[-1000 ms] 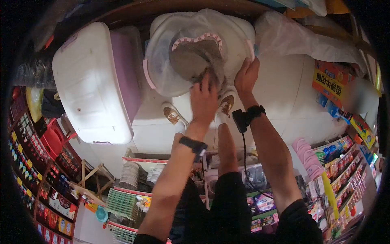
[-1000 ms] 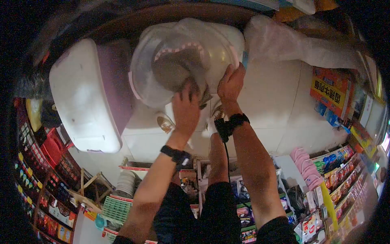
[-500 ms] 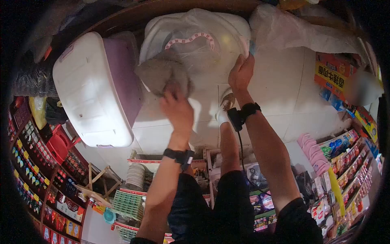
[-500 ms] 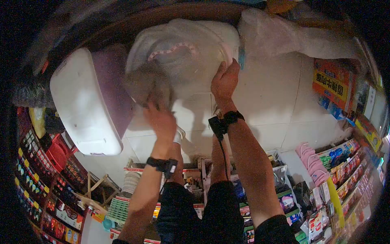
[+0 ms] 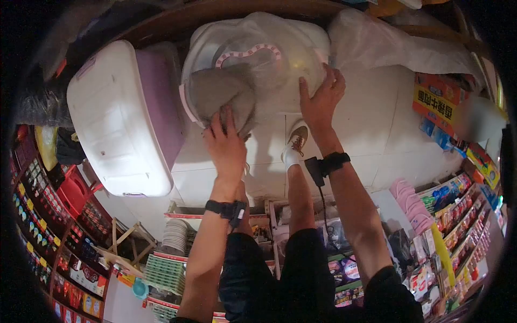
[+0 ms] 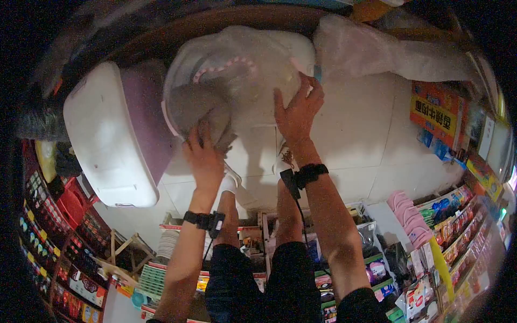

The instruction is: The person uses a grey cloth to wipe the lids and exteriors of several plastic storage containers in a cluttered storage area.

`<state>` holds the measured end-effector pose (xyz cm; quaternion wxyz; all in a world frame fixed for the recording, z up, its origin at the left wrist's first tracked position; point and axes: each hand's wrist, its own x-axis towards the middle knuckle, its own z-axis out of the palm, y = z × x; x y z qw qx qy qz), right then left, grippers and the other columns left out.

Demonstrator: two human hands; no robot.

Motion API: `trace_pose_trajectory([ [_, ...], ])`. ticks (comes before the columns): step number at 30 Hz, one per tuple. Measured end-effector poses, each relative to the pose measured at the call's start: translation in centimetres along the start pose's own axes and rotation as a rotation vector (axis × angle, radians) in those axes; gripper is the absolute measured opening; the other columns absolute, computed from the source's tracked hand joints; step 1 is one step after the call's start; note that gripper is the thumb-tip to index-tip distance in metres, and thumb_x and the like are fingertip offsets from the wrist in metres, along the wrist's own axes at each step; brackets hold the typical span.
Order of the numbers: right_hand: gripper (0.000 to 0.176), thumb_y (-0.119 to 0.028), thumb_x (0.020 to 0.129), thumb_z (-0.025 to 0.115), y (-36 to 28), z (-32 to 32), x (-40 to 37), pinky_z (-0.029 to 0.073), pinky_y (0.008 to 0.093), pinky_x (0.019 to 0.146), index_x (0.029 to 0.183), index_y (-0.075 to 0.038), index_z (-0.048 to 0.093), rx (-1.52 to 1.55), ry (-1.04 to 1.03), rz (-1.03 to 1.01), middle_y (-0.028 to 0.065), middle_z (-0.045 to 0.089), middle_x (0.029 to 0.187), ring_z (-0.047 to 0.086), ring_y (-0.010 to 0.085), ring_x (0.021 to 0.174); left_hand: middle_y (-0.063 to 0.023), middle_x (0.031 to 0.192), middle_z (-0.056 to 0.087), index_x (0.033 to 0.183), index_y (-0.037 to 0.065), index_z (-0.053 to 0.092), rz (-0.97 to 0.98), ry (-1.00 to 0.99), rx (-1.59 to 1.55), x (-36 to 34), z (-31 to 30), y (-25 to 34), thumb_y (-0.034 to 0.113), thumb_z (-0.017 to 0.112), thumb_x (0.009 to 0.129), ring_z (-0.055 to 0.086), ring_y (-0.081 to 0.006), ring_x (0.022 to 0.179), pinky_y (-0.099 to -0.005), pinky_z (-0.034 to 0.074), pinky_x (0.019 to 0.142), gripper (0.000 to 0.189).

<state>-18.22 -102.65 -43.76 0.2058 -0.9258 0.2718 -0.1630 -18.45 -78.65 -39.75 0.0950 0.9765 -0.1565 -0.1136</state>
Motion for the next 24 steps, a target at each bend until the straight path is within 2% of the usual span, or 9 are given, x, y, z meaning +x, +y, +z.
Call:
trace_pose_trajectory([
  [4,0.043,-0.023,0.087,0.075,-2.5,0.4,0.4,0.034,0.0535,0.107,0.127,-0.009,0.065,0.018,-0.126,-0.235,0.0156,0.054,0.131,0.048,0.0379,0.124,-0.0156,0.150,0.044,0.152,0.008,0.047,0.073,0.015,0.034,-0.7,-0.3,-2.1,0.007,0.073,0.075,0.049,-0.0397,0.118,-0.0511,0.041,0.104,0.081],
  [6,0.030,-0.019,0.082,0.076,-2.6,1.5,0.5,0.038,0.0515,0.104,0.111,-0.011,0.071,-0.028,-0.165,-0.371,0.0099,0.061,0.124,0.051,0.0365,0.122,-0.0155,0.153,0.042,0.152,0.008,0.047,0.061,-0.020,-0.002,-0.5,-0.5,-2.1,0.008,0.075,0.075,0.047,-0.0395,0.121,-0.0507,0.041,0.105,0.082],
  [10,0.017,-0.009,0.084,0.074,-0.7,-0.4,1.4,0.045,0.0457,0.098,0.101,-0.009,0.072,-0.122,-0.260,-0.363,0.0067,0.067,0.112,0.058,0.0324,0.112,-0.0154,0.154,0.040,0.152,0.008,0.046,0.021,-0.032,-0.012,-0.4,-0.7,-1.6,0.007,0.076,0.074,0.046,-0.0395,0.123,-0.0509,0.041,0.105,0.083],
  [12,0.016,-0.011,0.086,0.071,1.7,-2.7,1.8,0.050,0.0467,0.092,0.101,-0.007,0.071,-0.066,-0.359,-0.267,0.0135,0.070,0.104,0.062,0.0351,0.104,-0.0152,0.154,0.039,0.153,0.007,0.045,0.021,-0.041,-0.023,-0.6,-0.3,-1.7,0.007,0.075,0.075,0.046,-0.0401,0.123,-0.0516,0.040,0.106,0.083],
  [14,0.013,-0.010,0.089,0.067,6.5,-4.0,0.9,0.053,0.0452,0.090,0.100,-0.006,0.072,-0.035,-0.161,-0.201,0.0150,0.070,0.103,0.065,0.0333,0.103,-0.0152,0.154,0.039,0.153,0.007,0.045,0.028,-0.031,-0.049,-0.7,-0.3,-1.7,0.006,0.074,0.075,0.046,-0.0406,0.123,-0.0516,0.040,0.106,0.083],
  [16,0.015,-0.012,0.093,0.062,12.6,-5.5,-0.4,0.053,0.0448,0.092,0.101,-0.007,0.074,-0.115,-0.221,0.067,0.0146,0.070,0.108,0.065,0.0328,0.107,-0.0153,0.154,0.039,0.153,0.007,0.045,0.033,-0.023,-0.066,-0.7,-0.2,-1.9,0.006,0.073,0.075,0.046,-0.0410,0.123,-0.0517,0.040,0.106,0.082],
  [18,0.015,-0.013,0.094,0.063,24.1,-6.1,-3.6,0.054,0.0479,0.091,0.103,-0.007,0.075,-0.593,-0.496,-0.120,0.0156,0.072,0.107,0.069,0.0369,0.103,-0.0156,0.154,0.039,0.153,0.007,0.045,0.037,-0.009,-0.035,-0.9,-0.1,-2.0,0.005,0.072,0.076,0.045,-0.0422,0.123,-0.0525,0.041,0.106,0.082],
  [20,0.025,-0.022,0.100,0.055,24.4,-7.9,-4.5,0.055,0.0502,0.091,0.106,-0.005,0.074,-0.769,-0.867,0.254,0.0169,0.072,0.114,0.070,0.0388,0.105,-0.0159,0.154,0.039,0.152,0.007,0.045,0.035,0.009,-0.062,-0.9,-0.1,-1.8,0.004,0.073,0.075,0.045,-0.0426,0.124,-0.0530,0.041,0.106,0.082],
  [24,0.026,-0.018,0.101,0.055,22.4,-6.4,-3.1,0.057,0.0485,0.089,0.107,-0.002,0.074,-0.428,-0.594,0.229,0.0189,0.073,0.110,0.069,0.0395,0.107,-0.0166,0.155,0.038,0.152,0.006,0.045,0.041,0.018,-0.041,-1.1,1.1,-1.7,0.004,0.073,0.075,0.043,-0.0425,0.125,-0.0540,0.040,0.108,0.082],
])
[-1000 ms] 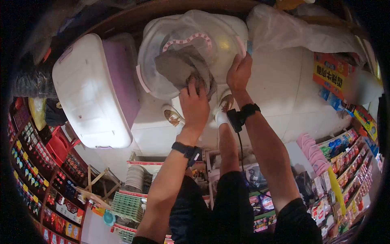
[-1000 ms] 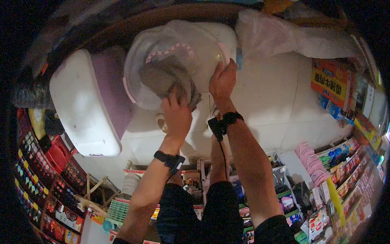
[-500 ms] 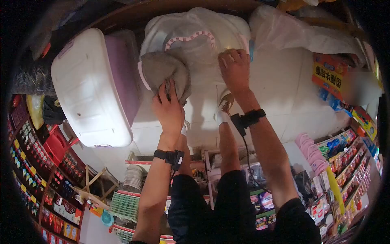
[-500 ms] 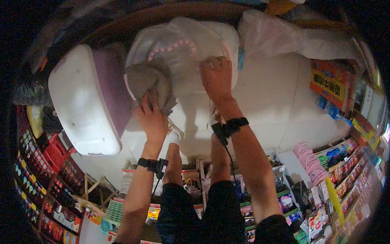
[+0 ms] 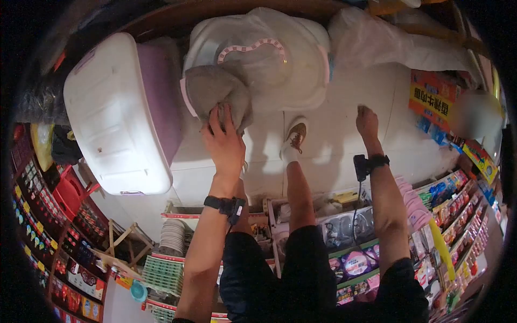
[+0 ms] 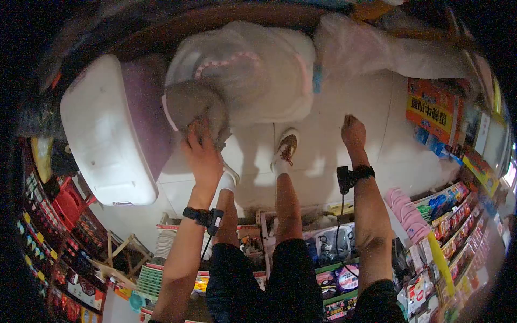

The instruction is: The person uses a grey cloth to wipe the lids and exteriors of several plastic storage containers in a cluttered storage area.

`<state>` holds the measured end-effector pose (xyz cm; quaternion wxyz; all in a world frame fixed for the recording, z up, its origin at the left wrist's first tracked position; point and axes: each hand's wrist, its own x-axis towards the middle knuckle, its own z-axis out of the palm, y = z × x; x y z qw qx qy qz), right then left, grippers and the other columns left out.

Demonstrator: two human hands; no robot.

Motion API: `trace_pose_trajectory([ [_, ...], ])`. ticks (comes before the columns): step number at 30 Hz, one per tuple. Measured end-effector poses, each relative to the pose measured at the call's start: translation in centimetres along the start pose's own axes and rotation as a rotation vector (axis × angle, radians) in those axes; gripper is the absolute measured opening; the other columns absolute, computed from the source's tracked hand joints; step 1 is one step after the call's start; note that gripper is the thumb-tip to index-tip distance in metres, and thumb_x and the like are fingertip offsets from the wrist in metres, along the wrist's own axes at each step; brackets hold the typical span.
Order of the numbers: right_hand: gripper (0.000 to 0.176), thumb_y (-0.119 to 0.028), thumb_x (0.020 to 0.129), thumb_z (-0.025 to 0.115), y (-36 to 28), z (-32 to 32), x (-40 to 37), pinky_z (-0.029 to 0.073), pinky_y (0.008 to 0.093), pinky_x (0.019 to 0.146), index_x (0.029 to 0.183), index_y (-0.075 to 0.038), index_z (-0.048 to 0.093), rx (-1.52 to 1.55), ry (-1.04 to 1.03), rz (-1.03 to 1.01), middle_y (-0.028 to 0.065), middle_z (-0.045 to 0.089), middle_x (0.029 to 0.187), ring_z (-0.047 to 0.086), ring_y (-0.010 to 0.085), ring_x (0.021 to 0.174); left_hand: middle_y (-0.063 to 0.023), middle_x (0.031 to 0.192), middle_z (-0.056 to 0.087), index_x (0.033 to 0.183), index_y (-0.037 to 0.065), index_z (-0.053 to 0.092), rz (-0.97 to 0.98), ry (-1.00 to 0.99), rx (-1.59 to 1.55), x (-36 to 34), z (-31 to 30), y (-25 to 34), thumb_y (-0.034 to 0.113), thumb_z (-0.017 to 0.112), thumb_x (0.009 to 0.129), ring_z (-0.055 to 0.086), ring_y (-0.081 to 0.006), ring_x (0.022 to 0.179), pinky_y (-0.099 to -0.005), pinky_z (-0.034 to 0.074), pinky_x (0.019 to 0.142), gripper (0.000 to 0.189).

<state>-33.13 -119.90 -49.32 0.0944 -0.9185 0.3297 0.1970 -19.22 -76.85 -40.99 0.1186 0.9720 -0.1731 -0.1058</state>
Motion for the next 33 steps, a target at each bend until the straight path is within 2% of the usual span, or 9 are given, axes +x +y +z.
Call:
trace_pose_trajectory([
  [3,0.023,-0.017,0.099,0.060,-9.6,-4.0,0.7,0.056,0.0469,0.091,0.111,-0.002,0.073,0.456,0.385,-0.195,0.0171,0.073,0.109,0.070,0.0374,0.103,-0.0168,0.154,0.038,0.152,0.006,0.045,-0.007,0.000,-0.006,0.0,0.2,0.3,0.004,0.073,0.075,0.042,-0.0421,0.127,-0.0533,0.039,0.109,0.082],
  [6,0.021,-0.011,0.095,0.063,-19.4,-8.6,-0.9,0.051,0.0446,0.099,0.113,-0.004,0.073,0.411,0.312,-0.551,0.0149,0.071,0.115,0.065,0.0347,0.110,-0.0172,0.154,0.038,0.153,0.005,0.045,-0.042,-0.003,-0.008,0.0,0.1,0.6,0.004,0.073,0.075,0.042,-0.0422,0.127,-0.0525,0.038,0.111,0.082],
  [7,0.022,-0.011,0.093,0.064,-21.4,-8.6,-1.2,0.049,0.0445,0.102,0.113,-0.005,0.072,0.369,0.328,-0.707,0.0140,0.070,0.117,0.063,0.0340,0.113,-0.0172,0.154,0.038,0.153,0.005,0.045,-0.038,-0.004,-0.008,0.0,0.1,0.7,0.004,0.073,0.075,0.042,-0.0422,0.127,-0.0525,0.038,0.111,0.082],
  [10,0.028,-0.009,0.089,0.065,-24.3,-6.9,-1.1,0.045,0.0463,0.107,0.116,-0.004,0.071,0.209,0.366,-0.917,0.0126,0.067,0.123,0.058,0.0336,0.121,-0.0176,0.154,0.039,0.153,0.005,0.044,-0.030,0.010,-0.007,0.2,-0.1,1.0,0.004,0.072,0.076,0.042,-0.0424,0.126,-0.0522,0.037,0.111,0.082],
  [17,0.037,-0.012,0.084,0.065,-23.1,-5.5,-2.0,0.042,0.0451,0.110,0.118,-0.001,0.069,0.071,0.304,-0.937,0.0109,0.065,0.128,0.054,0.0309,0.126,-0.0179,0.153,0.040,0.153,0.005,0.044,-0.043,0.041,0.019,0.2,-0.3,1.2,0.005,0.071,0.075,0.042,-0.0420,0.126,-0.0526,0.037,0.109,0.082],
  [19,0.037,-0.009,0.080,0.068,-23.1,-6.2,-2.1,0.046,0.0394,0.107,0.115,-0.002,0.073,0.025,0.317,-0.953,0.0043,0.069,0.121,0.056,0.0257,0.122,-0.0179,0.153,0.040,0.153,0.005,0.045,-0.040,0.045,0.023,0.2,-0.1,1.2,0.005,0.071,0.075,0.042,-0.0421,0.126,-0.0528,0.038,0.109,0.082],
  [29,0.029,-0.004,0.079,0.065,-21.1,-7.7,0.1,0.058,0.0383,0.091,0.107,-0.003,0.071,0.112,0.160,-1.108,0.0076,0.070,0.113,0.067,0.0279,0.103,-0.0183,0.151,0.042,0.150,0.003,0.047,-0.031,0.036,-0.001,0.2,-0.5,1.1,0.005,0.072,0.074,0.045,-0.0420,0.124,-0.0529,0.040,0.108,0.080],
  [31,0.027,-0.003,0.082,0.066,-18.7,-7.4,0.5,0.058,0.0407,0.090,0.108,-0.004,0.071,0.151,0.236,-0.988,0.0090,0.071,0.112,0.068,0.0291,0.103,-0.0184,0.151,0.042,0.150,0.002,0.047,-0.034,0.026,-0.006,0.2,-0.4,1.0,0.005,0.072,0.074,0.045,-0.0421,0.124,-0.0529,0.040,0.108,0.079],
  [33,0.026,-0.005,0.088,0.062,-14.3,-8.0,-0.1,0.056,0.0437,0.096,0.113,-0.006,0.071,0.165,0.187,-0.729,0.0156,0.072,0.116,0.068,0.0346,0.109,-0.0175,0.152,0.041,0.150,0.004,0.047,-0.045,0.034,0.009,0.3,-0.2,0.9,0.005,0.072,0.075,0.044,-0.0420,0.125,-0.0527,0.040,0.108,0.079],
])
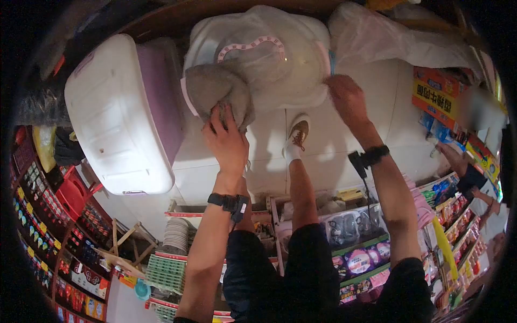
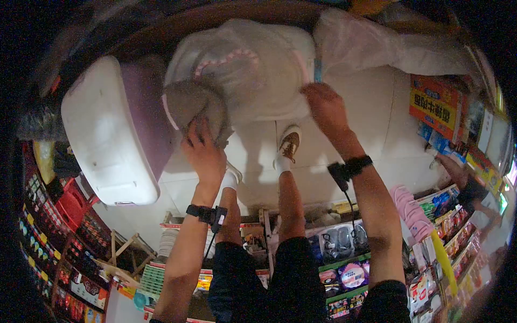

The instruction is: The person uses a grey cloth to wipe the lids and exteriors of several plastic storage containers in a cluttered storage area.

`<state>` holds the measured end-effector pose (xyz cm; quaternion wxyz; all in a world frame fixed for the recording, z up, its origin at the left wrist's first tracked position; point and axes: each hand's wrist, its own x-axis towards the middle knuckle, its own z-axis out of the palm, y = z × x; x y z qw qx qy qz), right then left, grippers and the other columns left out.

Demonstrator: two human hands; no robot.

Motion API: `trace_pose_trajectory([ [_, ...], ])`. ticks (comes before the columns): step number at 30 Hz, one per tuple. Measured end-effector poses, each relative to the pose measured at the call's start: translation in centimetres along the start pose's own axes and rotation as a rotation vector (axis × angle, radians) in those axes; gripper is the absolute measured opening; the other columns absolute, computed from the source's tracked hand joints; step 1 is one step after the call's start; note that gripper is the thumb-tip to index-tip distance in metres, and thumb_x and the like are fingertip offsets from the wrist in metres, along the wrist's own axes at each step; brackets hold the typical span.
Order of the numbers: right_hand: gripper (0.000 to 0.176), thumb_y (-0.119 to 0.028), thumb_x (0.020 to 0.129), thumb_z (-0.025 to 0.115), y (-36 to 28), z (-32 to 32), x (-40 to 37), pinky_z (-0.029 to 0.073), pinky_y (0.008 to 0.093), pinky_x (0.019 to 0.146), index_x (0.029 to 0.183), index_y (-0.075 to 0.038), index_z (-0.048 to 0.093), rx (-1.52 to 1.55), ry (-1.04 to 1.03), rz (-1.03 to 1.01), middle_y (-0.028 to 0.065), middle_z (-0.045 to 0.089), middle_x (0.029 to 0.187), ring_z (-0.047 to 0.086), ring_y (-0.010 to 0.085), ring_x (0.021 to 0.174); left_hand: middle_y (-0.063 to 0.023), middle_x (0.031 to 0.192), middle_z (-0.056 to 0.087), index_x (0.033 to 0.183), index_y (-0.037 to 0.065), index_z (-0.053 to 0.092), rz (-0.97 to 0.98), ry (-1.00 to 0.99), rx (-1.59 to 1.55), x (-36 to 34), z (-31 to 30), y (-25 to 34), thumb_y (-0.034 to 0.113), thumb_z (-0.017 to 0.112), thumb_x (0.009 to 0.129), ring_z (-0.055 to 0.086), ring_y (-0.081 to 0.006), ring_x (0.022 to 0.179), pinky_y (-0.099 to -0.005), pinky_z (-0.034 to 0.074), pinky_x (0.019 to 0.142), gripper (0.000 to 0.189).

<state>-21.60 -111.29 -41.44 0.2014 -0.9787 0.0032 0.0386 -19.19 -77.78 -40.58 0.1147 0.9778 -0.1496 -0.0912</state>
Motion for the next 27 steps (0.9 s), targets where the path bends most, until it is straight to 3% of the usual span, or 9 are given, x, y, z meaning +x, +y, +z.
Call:
trace_pose_trajectory([
  [2,0.019,-0.006,0.093,0.062,4.5,0.6,-4.8,0.057,0.0448,0.092,0.109,-0.006,0.074,-0.008,0.030,0.226,0.0134,0.074,0.108,0.069,0.0381,0.100,-0.0169,0.152,0.041,0.150,0.005,0.047,0.002,0.015,-0.007,-0.1,0.4,-0.2,0.005,0.072,0.075,0.043,-0.0419,0.125,-0.0524,0.039,0.108,0.079],
  [4,0.018,-0.015,0.094,0.064,12.2,3.1,-12.0,0.056,0.0480,0.090,0.105,-0.008,0.077,-0.353,-0.442,0.322,0.0133,0.075,0.104,0.071,0.0365,0.095,-0.0163,0.152,0.041,0.151,0.005,0.047,0.004,0.028,-0.009,-0.2,0.4,-0.2,0.005,0.071,0.075,0.043,-0.0419,0.126,-0.0522,0.039,0.108,0.079],
  [7,0.021,-0.023,0.095,0.066,12.2,2.7,-13.7,0.056,0.0489,0.087,0.100,-0.007,0.077,-0.301,-0.580,0.342,0.0143,0.075,0.100,0.071,0.0360,0.091,-0.0155,0.153,0.040,0.152,0.007,0.046,-0.014,0.046,-0.028,0.0,0.1,0.5,0.004,0.070,0.075,0.043,-0.0416,0.125,-0.0515,0.039,0.108,0.080],
  [9,0.030,-0.032,0.097,0.065,8.2,2.3,-7.4,0.056,0.0451,0.086,0.095,-0.005,0.078,-0.231,-0.482,0.610,0.0128,0.075,0.103,0.070,0.0367,0.093,-0.0176,0.153,0.039,0.152,0.005,0.044,-0.075,0.031,-0.017,-0.1,0.0,1.2,0.004,0.070,0.075,0.043,-0.0417,0.123,-0.0519,0.038,0.109,0.081],
  [13,0.047,-0.042,0.107,0.051,2.4,4.0,3.3,0.052,0.0517,0.089,0.117,0.002,0.064,0.767,0.059,0.674,0.0299,0.067,0.112,0.064,0.0485,0.106,-0.0201,0.153,0.038,0.150,0.002,0.046,-0.121,0.105,-0.029,0.4,1.3,4.6,0.004,0.071,0.074,0.043,-0.0417,0.121,-0.0515,0.039,0.107,0.079],
  [17,0.055,-0.045,0.110,0.040,-0.3,6.6,6.2,0.049,0.0557,0.092,0.131,0.005,0.051,0.467,0.213,0.566,0.0378,0.063,0.115,0.061,0.0537,0.110,-0.0238,0.146,0.045,0.135,-0.003,0.055,-0.038,0.078,-0.151,1.3,4.6,10.3,0.006,0.064,0.080,0.049,-0.0431,0.113,-0.0525,0.041,0.100,0.056],
  [19,0.052,-0.045,0.111,0.034,-0.7,7.2,6.2,0.048,0.0590,0.093,0.132,0.001,0.045,0.367,0.164,0.655,0.0390,0.062,0.116,0.059,0.0573,0.112,-0.0221,0.142,0.048,0.127,-0.002,0.061,0.142,0.020,-0.206,1.9,7.1,13.9,0.010,0.062,0.083,0.051,-0.0410,0.109,-0.0502,0.044,0.095,0.046],
  [22,0.053,-0.047,0.111,0.031,-0.5,5.7,6.7,0.048,0.0609,0.093,0.128,0.001,0.046,0.355,0.040,0.683,0.0396,0.062,0.116,0.060,0.0578,0.110,-0.0186,0.140,0.050,0.124,0.000,0.064,0.155,0.035,-0.257,3.2,7.3,15.6,0.012,0.065,0.081,0.052,-0.0378,0.107,-0.0461,0.048,0.091,0.045],
  [27,0.054,-0.049,0.110,0.031,-0.1,5.7,6.8,0.048,0.0631,0.089,0.126,0.000,0.045,0.348,0.029,0.663,0.0390,0.063,0.112,0.062,0.0584,0.103,-0.0204,0.136,0.052,0.140,0.004,0.056,0.167,0.017,-0.001,2.2,3.1,5.9,0.010,0.063,0.082,0.054,-0.0369,0.104,-0.0476,0.049,0.087,0.058],
])
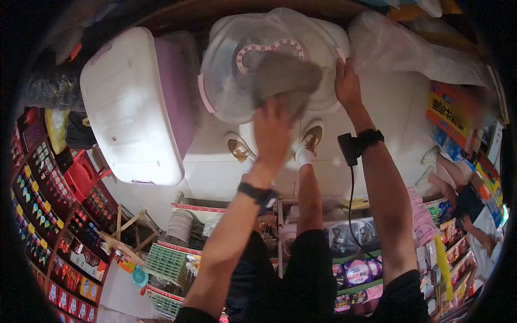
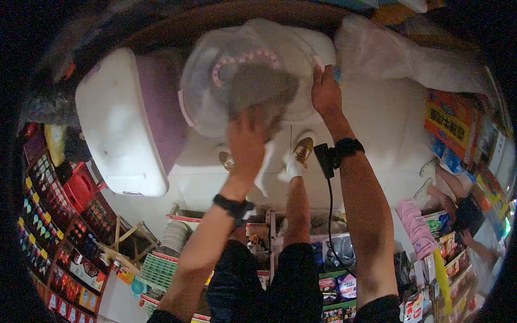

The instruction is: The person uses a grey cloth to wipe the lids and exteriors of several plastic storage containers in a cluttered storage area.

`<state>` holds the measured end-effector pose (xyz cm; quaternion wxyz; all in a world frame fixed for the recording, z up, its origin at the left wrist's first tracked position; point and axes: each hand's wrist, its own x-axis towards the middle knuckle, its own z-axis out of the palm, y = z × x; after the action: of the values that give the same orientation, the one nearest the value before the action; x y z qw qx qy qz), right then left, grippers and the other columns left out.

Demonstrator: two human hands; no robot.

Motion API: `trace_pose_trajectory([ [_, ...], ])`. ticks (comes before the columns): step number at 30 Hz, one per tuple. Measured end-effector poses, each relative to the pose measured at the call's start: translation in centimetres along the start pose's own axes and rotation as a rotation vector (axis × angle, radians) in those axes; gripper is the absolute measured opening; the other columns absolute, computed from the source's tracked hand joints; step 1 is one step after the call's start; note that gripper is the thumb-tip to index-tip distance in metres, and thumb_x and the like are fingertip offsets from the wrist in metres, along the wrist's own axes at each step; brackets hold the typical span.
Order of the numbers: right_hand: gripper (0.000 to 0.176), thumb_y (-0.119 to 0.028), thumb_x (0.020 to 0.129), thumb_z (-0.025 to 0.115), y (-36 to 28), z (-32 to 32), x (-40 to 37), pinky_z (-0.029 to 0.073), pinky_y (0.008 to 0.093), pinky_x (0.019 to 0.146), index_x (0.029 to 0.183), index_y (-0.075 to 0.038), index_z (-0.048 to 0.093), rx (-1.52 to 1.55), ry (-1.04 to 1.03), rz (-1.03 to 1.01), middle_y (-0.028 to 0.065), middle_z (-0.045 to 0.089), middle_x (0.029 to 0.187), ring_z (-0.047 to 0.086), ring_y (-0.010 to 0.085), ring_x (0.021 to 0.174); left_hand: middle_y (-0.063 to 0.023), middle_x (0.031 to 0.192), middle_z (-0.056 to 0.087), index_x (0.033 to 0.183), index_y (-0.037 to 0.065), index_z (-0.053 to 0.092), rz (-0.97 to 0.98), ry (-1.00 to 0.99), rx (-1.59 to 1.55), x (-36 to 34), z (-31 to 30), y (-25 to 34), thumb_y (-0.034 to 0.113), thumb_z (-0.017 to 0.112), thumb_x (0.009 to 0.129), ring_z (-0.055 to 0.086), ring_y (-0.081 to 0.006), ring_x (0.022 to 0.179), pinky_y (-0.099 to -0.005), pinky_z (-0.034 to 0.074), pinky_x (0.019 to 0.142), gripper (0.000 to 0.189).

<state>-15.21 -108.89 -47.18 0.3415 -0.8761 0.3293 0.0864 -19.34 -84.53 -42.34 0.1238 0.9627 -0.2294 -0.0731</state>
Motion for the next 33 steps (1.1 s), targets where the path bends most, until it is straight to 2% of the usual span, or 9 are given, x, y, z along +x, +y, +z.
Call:
trace_pose_trajectory([
  [3,0.052,-0.048,0.110,0.032,0.3,0.6,-0.2,0.049,0.0638,0.086,0.124,0.000,0.046,0.025,0.032,-0.025,0.0381,0.065,0.107,0.062,0.0589,0.099,-0.0225,0.153,0.041,0.148,0.002,0.049,-0.078,-0.050,0.225,-3.2,-2.7,-7.8,0.007,0.065,0.083,0.048,-0.0434,0.127,-0.0498,0.040,0.109,0.068],
  [6,0.049,-0.046,0.110,0.035,0.4,0.9,-0.1,0.050,0.0641,0.080,0.122,0.001,0.046,0.055,0.073,-0.061,0.0368,0.066,0.100,0.063,0.0590,0.094,-0.0227,0.153,0.040,0.149,0.002,0.048,-0.133,-0.135,0.216,-3.5,-5.3,-10.9,0.007,0.066,0.080,0.046,-0.0439,0.126,-0.0500,0.039,0.110,0.071],
  [11,0.048,-0.044,0.110,0.039,0.6,1.4,-0.7,0.051,0.0635,0.074,0.121,0.002,0.046,0.065,0.094,-0.052,0.0362,0.066,0.093,0.064,0.0584,0.089,-0.0246,0.152,0.040,0.148,0.000,0.049,-0.119,-0.073,0.155,-2.8,-1.7,-5.6,0.005,0.064,0.080,0.045,-0.0456,0.124,-0.0508,0.039,0.108,0.070],
  [20,0.054,-0.045,0.110,0.039,1.8,1.3,-3.2,0.047,0.0586,0.094,0.131,0.004,0.045,0.264,-0.016,0.197,0.0350,0.065,0.113,0.060,0.0567,0.107,-0.0318,0.153,0.033,0.148,-0.004,0.043,-0.251,0.038,-0.344,1.5,3.1,10.9,0.008,0.075,0.073,0.036,-0.0553,0.131,-0.0634,0.028,0.112,0.083],
  [23,0.046,-0.034,0.109,0.044,2.4,-0.3,-4.8,0.046,0.0536,0.100,0.134,0.005,0.048,0.312,0.039,-0.057,0.0304,0.063,0.119,0.058,0.0499,0.116,-0.0323,0.151,0.035,0.146,-0.004,0.044,-0.311,0.070,-0.560,2.0,1.0,11.1,0.009,0.076,0.075,0.036,-0.0527,0.137,-0.0589,0.029,0.115,0.079],
  [25,0.037,-0.017,0.103,0.053,-2.5,-4.1,-8.6,0.048,0.0476,0.101,0.135,0.001,0.054,0.090,0.282,-0.211,0.0243,0.061,0.126,0.057,0.0425,0.120,-0.0327,0.150,0.036,0.145,-0.005,0.045,-0.335,0.105,-0.702,2.3,-0.1,9.8,0.008,0.074,0.077,0.036,-0.0516,0.139,-0.0564,0.031,0.115,0.075],
  [27,0.035,-0.010,0.098,0.056,-2.4,-3.8,-9.8,0.049,0.0464,0.100,0.132,-0.001,0.058,0.110,0.183,-0.297,0.0221,0.062,0.126,0.058,0.0405,0.118,-0.0291,0.148,0.038,0.145,-0.006,0.043,-0.401,-0.037,-0.935,1.8,-1.8,8.1,0.001,0.070,0.081,0.037,-0.0466,0.140,-0.0524,0.035,0.115,0.069],
  [30,0.032,-0.001,0.089,0.063,-2.7,-2.8,-8.5,0.052,0.0457,0.098,0.121,-0.004,0.069,0.099,0.158,-0.379,0.0179,0.063,0.124,0.061,0.0371,0.114,-0.0281,0.146,0.041,0.145,-0.004,0.045,-0.263,-0.011,-0.575,0.3,-3.2,5.7,0.001,0.071,0.081,0.041,-0.0456,0.137,-0.0499,0.036,0.115,0.069],
  [33,0.027,-0.005,0.089,0.066,-3.3,-3.1,-5.1,0.052,0.0464,0.098,0.115,-0.002,0.070,-0.067,0.125,-0.442,0.0173,0.065,0.121,0.061,0.0370,0.114,-0.0283,0.146,0.040,0.147,-0.004,0.042,-0.271,-0.049,-0.604,0.3,-2.5,2.7,0.000,0.071,0.080,0.041,-0.0467,0.135,-0.0508,0.035,0.115,0.072],
])
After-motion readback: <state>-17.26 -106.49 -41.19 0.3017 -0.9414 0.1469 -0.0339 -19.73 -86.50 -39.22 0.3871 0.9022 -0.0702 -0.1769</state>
